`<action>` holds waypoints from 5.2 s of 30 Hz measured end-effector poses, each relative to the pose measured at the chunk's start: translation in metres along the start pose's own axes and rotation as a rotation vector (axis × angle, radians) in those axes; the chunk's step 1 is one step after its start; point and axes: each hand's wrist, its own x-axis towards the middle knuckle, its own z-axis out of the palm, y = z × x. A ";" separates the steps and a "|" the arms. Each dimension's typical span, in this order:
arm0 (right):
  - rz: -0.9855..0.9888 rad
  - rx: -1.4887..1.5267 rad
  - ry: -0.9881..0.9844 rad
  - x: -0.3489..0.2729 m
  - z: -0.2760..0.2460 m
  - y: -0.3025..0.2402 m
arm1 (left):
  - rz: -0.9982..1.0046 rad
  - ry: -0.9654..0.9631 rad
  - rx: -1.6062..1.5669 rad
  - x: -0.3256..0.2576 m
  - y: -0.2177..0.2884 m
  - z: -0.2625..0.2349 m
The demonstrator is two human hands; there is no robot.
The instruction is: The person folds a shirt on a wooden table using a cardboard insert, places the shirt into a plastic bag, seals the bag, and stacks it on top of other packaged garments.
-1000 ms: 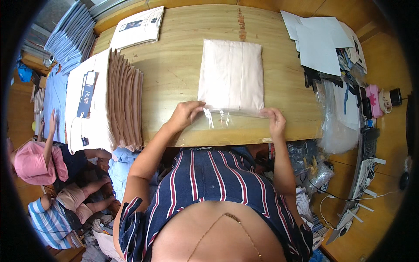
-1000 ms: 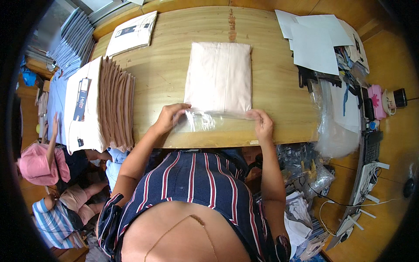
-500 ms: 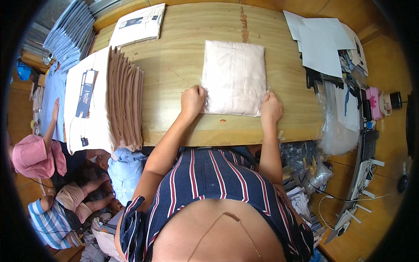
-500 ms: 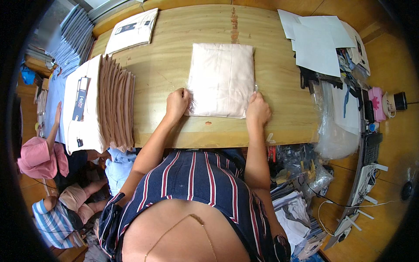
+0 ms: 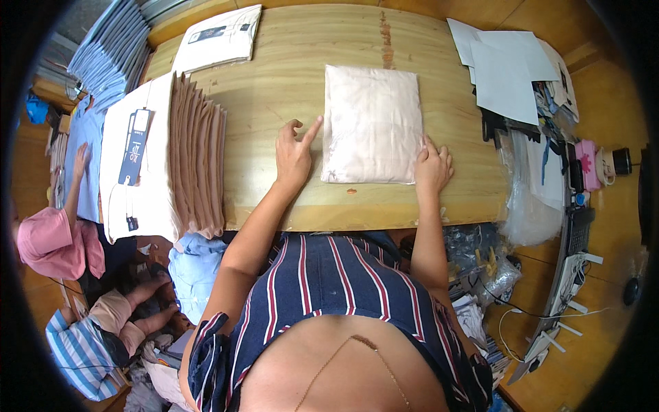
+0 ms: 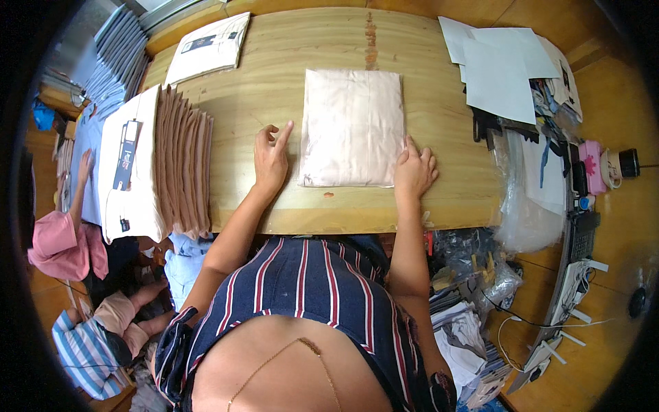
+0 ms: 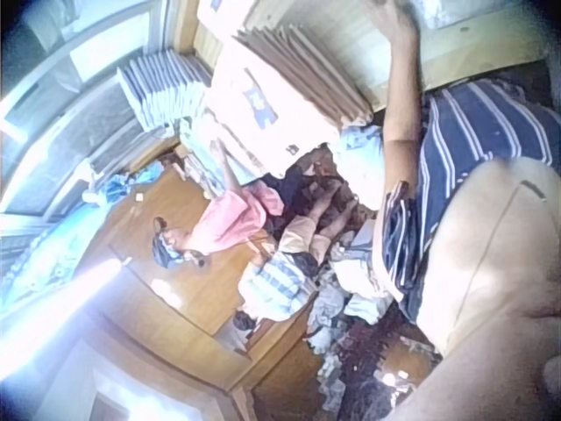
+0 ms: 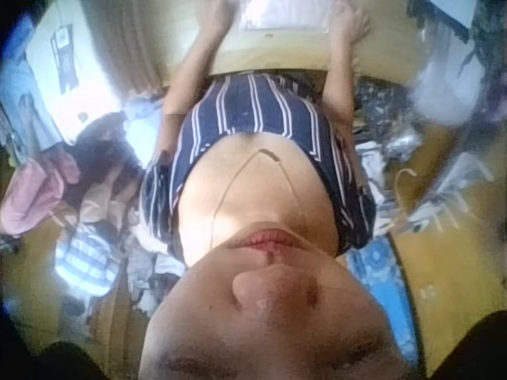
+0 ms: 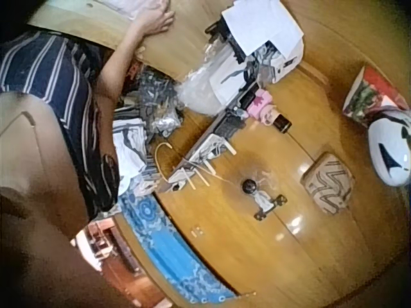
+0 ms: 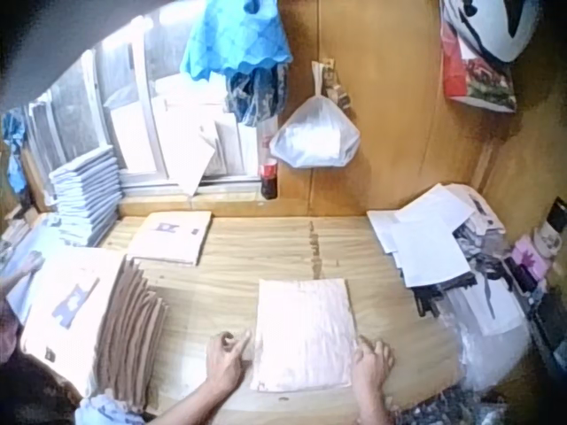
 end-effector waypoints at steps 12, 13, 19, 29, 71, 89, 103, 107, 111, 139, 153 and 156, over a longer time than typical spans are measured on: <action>0.011 0.775 -0.446 -0.008 -0.034 0.040 | -0.547 -0.366 -0.299 -0.012 0.029 -0.038; -0.013 0.854 -0.575 -0.018 -0.043 0.046 | -0.506 -0.445 -0.341 -0.016 0.041 -0.046; -0.281 0.234 -0.247 -0.041 -0.039 0.023 | -0.078 -0.180 -0.168 -0.027 0.042 -0.013; -0.275 0.464 -0.029 -0.019 -0.026 0.000 | 0.301 0.231 -0.143 0.052 0.016 -0.020; -0.219 -0.024 -0.223 0.027 0.011 -0.075 | -0.244 -0.492 0.144 0.042 0.087 0.060; -0.784 0.428 -1.285 0.129 -0.090 -0.080 | -0.897 -0.319 -1.199 0.035 0.034 -0.027; -0.703 1.653 -0.522 0.198 -0.068 -0.321 | -0.527 -0.188 -0.885 -0.046 0.027 -0.275; -0.370 1.719 -0.548 0.199 0.066 -0.417 | -0.699 0.492 0.021 -0.056 -0.023 -0.321; 0.012 1.095 -0.634 0.164 0.115 -0.444 | -0.997 0.333 0.507 -0.091 -0.104 -0.350; -0.075 1.504 -2.014 -0.131 -0.099 -0.329 | -1.027 0.181 -0.010 -0.081 -0.128 -0.361; -0.616 1.548 -1.307 0.000 -0.099 -0.171 | -0.522 0.444 -0.284 -0.044 -0.008 -0.214; -0.274 1.633 -1.219 0.009 -0.097 -0.103 | -0.446 0.089 -0.501 -0.033 0.030 -0.156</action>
